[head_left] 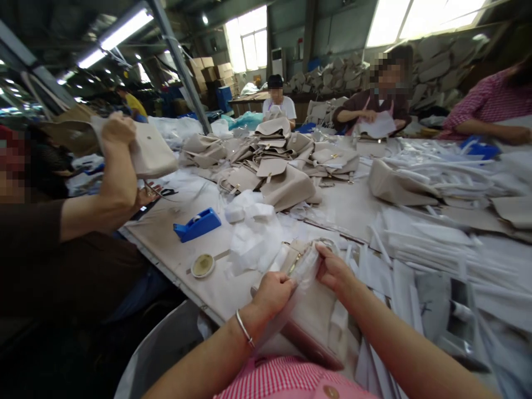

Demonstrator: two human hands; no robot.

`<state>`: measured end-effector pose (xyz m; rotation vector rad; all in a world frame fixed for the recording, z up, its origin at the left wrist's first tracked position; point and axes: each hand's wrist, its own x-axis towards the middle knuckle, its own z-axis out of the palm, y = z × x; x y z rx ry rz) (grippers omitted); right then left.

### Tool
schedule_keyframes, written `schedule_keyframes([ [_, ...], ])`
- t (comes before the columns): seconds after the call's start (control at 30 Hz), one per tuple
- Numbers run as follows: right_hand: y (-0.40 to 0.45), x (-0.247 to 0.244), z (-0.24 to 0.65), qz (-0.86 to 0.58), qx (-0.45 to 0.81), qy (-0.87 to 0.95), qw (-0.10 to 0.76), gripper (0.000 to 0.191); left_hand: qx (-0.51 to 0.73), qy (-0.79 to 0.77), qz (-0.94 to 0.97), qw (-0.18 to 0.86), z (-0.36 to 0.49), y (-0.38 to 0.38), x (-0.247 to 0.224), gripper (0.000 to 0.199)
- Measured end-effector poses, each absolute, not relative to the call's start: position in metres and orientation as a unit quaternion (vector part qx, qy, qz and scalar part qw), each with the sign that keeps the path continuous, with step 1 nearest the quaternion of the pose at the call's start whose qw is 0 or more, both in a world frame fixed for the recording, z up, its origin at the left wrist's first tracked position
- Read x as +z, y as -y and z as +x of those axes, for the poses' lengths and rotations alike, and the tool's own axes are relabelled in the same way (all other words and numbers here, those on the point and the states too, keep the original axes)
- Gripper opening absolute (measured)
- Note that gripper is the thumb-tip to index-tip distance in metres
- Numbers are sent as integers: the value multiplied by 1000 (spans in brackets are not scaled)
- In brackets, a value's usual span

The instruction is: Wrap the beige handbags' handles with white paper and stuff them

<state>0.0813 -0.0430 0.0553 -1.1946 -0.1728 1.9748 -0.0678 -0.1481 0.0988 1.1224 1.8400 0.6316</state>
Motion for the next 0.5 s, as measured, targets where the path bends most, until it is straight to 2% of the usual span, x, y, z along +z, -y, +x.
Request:
schedule_keyframes([
  [0.2,65,24,79,-479,776,121,392,10,239,-753,411,454,-72,152,88,19],
  [0.37,45,13,92,-465,808,117,341,21,233,-759,395,462,-72,156,86,26],
  [0.5,29,11,90,-482,809,104,321,22,204,-764,374,484,-72,159,90,30],
])
